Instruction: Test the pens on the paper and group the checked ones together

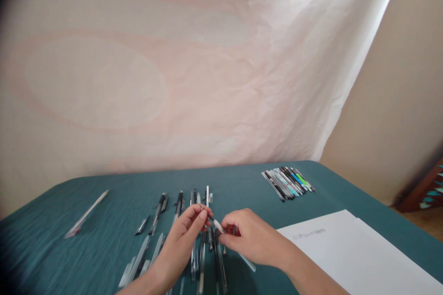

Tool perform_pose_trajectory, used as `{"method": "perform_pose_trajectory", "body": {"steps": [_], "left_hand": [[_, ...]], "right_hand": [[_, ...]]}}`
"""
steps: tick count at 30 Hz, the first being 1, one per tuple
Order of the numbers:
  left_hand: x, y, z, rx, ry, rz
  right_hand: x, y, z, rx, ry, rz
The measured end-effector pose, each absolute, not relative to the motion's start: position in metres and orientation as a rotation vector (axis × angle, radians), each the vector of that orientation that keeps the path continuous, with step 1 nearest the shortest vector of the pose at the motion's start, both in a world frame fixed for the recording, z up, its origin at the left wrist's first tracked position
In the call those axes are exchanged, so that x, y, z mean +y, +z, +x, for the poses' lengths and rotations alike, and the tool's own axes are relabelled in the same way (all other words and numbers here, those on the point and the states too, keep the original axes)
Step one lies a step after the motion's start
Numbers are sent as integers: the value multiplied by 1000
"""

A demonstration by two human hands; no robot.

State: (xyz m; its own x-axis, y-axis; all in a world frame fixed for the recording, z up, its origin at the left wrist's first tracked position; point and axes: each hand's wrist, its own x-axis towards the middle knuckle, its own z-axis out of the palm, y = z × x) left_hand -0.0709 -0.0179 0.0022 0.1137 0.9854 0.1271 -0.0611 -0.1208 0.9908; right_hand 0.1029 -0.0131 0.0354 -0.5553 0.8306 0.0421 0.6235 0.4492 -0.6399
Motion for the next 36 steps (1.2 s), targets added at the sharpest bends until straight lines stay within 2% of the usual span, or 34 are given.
{"method": "perform_pose_trajectory", "body": {"steps": [8, 17, 23, 36], "left_hand": [[-22, -16, -67, 857, 1146, 1358], [-20, -2, -71, 911, 1209, 1212], [-12, -11, -74, 980, 1210, 1121], [-12, -15, -74, 973, 1222, 1105]], "right_hand": [[-15, 32, 98, -2219, 1005, -1169], [-12, 32, 106, -2305, 1085, -1202], [-6, 21, 111, -2533, 765, -1182], [1, -8, 104, -2708, 668, -1128]]}}
